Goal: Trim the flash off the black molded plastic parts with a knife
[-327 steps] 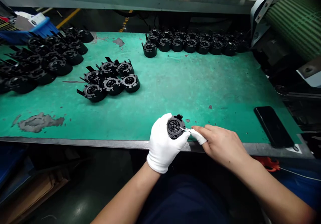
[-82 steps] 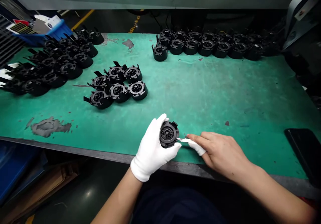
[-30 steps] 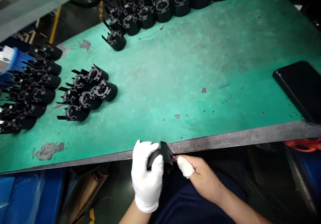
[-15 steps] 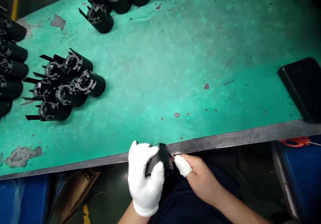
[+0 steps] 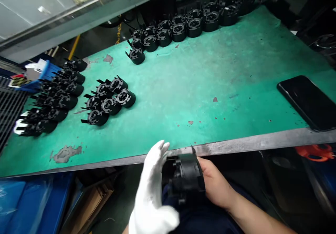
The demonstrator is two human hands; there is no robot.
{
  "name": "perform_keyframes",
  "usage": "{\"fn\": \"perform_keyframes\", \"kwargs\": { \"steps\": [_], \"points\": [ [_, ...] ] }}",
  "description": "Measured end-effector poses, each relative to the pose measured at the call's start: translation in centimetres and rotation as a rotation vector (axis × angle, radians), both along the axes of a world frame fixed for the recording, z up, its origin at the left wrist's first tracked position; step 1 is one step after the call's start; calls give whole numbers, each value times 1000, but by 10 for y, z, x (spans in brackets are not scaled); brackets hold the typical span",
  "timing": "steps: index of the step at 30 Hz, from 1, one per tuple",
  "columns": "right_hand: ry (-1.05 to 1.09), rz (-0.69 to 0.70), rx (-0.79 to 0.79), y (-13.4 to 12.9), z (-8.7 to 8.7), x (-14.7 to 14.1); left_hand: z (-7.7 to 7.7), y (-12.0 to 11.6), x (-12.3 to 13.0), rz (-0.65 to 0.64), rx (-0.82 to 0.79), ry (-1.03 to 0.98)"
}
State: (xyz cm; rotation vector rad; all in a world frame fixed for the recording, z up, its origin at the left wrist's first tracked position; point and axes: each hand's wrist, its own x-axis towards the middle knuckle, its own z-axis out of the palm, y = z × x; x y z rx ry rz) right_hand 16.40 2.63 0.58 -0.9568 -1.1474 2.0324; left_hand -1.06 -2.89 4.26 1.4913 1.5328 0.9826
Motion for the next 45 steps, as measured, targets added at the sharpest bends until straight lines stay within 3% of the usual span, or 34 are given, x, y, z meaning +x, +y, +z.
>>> {"fn": "perform_keyframes", "kwargs": {
  "steps": [2,4,7,10,14,20,30,45],
  "points": [
    [41,37,-44,-3,0,-6,2,0,0,-112,-40,43],
    [19,18,-39,-10,-2,-7,2,-1,3,-127,-7,79],
    [-44,-11,-159,-23,-7,4,-1,-3,12,17,56,160],
    [-118,-39,-287,-33,-14,24,-8,0,17,192,46,363],
    [-198,30,-200,-32,-24,36,-23,7,20,206,-3,640],
    [-127,49,-107,-17,-27,24,-32,8,33,260,-11,705],
    [-271,46,-13,-11,-28,21,-42,10,31,281,99,761],
    [-272,71,-12,-11,-27,23,-49,7,30,285,183,731]
  ]
}}
